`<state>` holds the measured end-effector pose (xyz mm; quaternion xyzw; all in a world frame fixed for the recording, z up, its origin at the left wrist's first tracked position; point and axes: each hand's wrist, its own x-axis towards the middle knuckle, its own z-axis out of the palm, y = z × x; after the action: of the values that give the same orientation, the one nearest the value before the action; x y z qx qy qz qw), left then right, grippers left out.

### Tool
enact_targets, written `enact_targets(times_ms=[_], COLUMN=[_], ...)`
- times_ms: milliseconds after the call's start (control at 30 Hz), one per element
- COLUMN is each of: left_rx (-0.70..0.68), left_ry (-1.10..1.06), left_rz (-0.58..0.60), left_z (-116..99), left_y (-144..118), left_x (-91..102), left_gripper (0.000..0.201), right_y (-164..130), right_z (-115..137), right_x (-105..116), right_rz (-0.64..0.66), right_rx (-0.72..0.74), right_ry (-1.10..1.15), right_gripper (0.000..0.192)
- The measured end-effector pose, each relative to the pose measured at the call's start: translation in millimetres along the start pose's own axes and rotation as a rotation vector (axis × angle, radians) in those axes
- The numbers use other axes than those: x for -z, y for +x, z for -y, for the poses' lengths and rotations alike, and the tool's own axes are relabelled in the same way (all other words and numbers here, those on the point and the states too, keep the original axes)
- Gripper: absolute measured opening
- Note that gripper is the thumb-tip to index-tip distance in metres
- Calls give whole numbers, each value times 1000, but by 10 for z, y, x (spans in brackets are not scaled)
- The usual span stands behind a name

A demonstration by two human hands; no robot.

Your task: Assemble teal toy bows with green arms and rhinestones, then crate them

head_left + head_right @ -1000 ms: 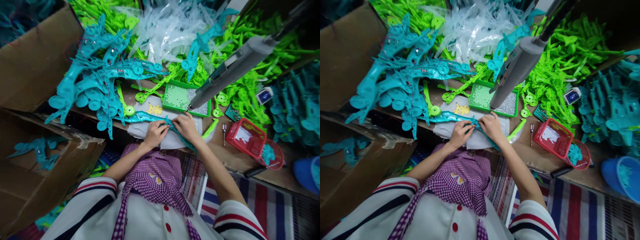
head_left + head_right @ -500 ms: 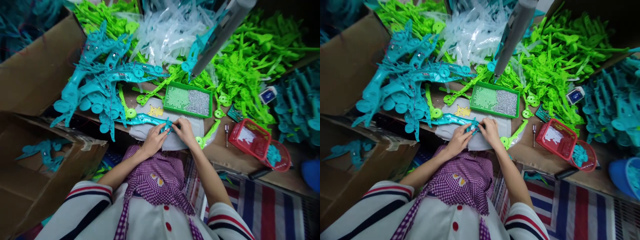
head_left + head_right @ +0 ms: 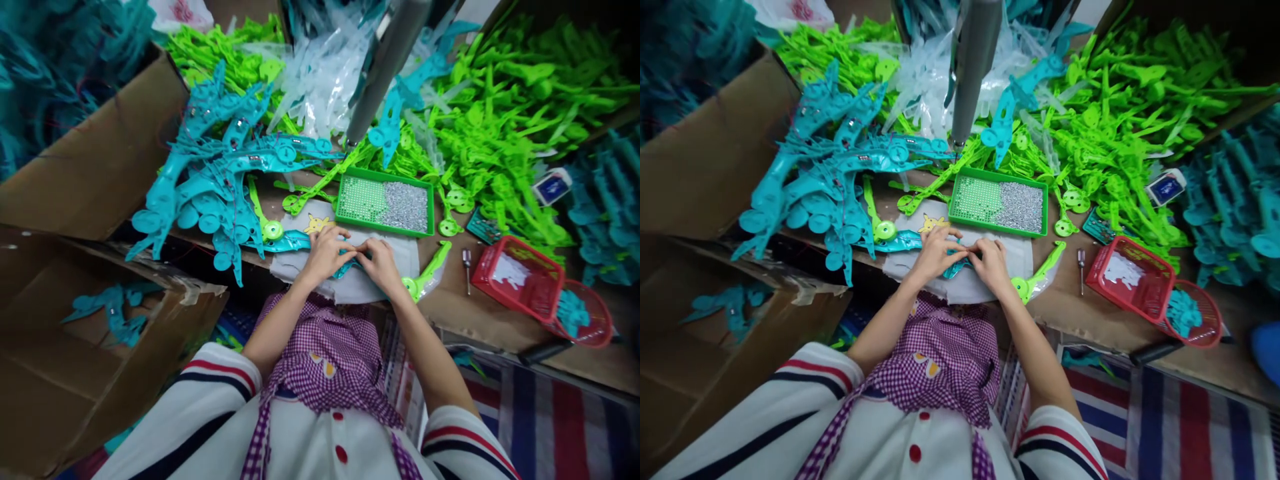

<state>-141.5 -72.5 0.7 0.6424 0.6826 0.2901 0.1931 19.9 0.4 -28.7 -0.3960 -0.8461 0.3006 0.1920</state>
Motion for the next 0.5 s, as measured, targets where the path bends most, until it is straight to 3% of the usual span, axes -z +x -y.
enact_targets(times_ms=[100,200,300,500], left_rx=[74,93,94,5], left_ry=[-7,14,54,123], left_rz=[-117,-163,-138,-48], left_z=[7,-10,-33,-24], left_y=[-139,-151,-77,-87], left_x=[-156,-260,-251,-165], left_gripper=[18,20,18,19], right_y=[106,192,193,171], right_z=[-52,-108,-127,-129], right_x=[59,183,290,216], right_rz=[33,132,229,126], right_rx=[42,83,87,-6], right_ry=[9,126,286,359], right_gripper=[15,14,19,28])
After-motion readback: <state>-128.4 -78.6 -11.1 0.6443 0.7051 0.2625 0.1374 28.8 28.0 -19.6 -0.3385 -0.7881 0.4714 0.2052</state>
